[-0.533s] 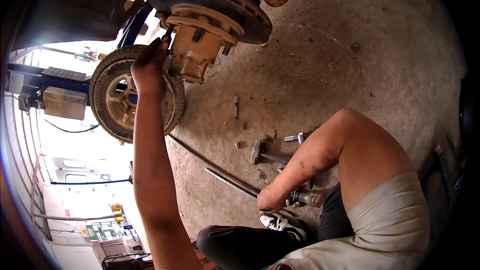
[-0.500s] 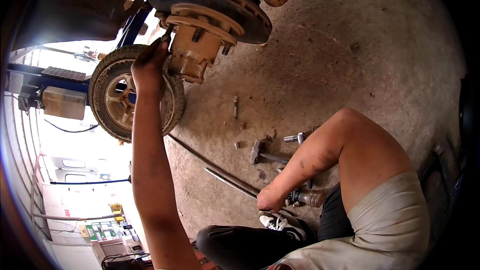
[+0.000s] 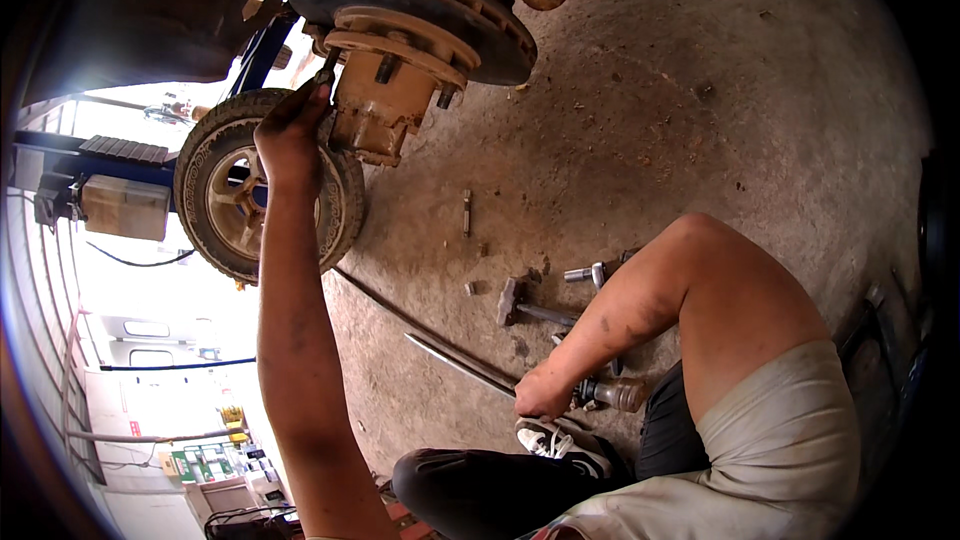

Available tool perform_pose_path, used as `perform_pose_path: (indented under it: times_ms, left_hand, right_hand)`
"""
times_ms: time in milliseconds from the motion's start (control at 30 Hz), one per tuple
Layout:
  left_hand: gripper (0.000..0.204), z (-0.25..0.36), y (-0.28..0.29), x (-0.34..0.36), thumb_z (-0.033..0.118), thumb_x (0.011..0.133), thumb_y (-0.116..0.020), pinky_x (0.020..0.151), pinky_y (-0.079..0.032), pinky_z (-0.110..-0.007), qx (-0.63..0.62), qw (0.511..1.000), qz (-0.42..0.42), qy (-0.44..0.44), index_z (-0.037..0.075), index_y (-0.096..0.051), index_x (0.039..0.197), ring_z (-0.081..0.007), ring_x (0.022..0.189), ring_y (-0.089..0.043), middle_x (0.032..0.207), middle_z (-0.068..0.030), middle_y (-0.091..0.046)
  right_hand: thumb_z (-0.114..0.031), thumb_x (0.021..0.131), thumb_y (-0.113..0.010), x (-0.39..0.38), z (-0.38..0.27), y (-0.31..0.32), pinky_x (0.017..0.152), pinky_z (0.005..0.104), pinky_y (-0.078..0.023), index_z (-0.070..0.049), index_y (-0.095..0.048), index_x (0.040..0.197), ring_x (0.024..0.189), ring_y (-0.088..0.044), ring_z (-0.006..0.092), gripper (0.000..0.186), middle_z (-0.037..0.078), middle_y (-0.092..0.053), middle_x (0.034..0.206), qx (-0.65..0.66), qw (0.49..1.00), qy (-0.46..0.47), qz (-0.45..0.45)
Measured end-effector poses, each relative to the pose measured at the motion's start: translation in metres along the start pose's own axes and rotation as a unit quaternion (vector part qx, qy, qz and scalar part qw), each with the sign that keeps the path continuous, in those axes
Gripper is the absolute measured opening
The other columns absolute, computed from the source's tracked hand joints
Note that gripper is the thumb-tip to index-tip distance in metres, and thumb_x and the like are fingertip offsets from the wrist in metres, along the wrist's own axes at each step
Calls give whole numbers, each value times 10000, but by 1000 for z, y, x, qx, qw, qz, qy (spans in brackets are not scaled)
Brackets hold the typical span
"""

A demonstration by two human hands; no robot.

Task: The person is working on a vehicle's wheel hub assembly. They use a ratchet and socket to loosen and remove bolts, then use a hammer to tap a component. The person continues to manipulate the hub area with various tools.

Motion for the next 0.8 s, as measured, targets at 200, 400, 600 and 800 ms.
perform_pose_path:
  times_ms: [200, 400, 600, 800]
  left_hand:
    - [368, 7, -2, -8, 140, 810, -732, 844, -471, -252, 103, 991, 52, -66, -92, -649, 1083, -160, 888, -636, 987, -140, -695]
    - [374, 15, -5, -14, 169, 828, -716, 830, -473, -263, 175, 976, 77, -106, -83, -650, 1096, -150, 879, -635, 969, -144, -702]
    - [379, 14, -5, -18, 145, 801, -742, 853, -467, -266, 108, 987, 69, -102, -75, -656, 1098, -168, 912, -638, 1015, -160, -697]
    - [362, 21, -8, -20, 170, 828, -711, 831, -476, -262, 168, 972, 86, -137, -59, -659, 1103, -155, 877, -646, 981, -156, -706]
  right_hand:
    - [-227, 763, -662, 0, 0, 1, 761, 472, -519, 17, -652, 868, 847, -636, 404, 267, 226, -661, 837, -2, 1000, -7, -10]
    - [-232, 760, -663, -2, -1, 3, 755, 474, -520, 18, -655, 853, 833, -638, 406, 267, 231, -661, 830, 0, 1000, -2, -5]
    - [-226, 750, -665, -3, 0, 5, 743, 474, -520, 19, -661, 838, 824, -643, 402, 260, 230, -663, 821, 3, 1000, -12, -9]
    - [-210, 728, -663, 1, 4, 4, 721, 446, -534, 26, -691, 771, 809, -651, 385, 241, 214, -672, 805, -6, 1000, -16, 11]
Point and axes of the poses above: each hand's wrist, its own x-axis towards the middle knuckle, its own y-axis out of the back of the hand, z = x × y, the point moved 7 cm from there along x, towards the middle knuckle
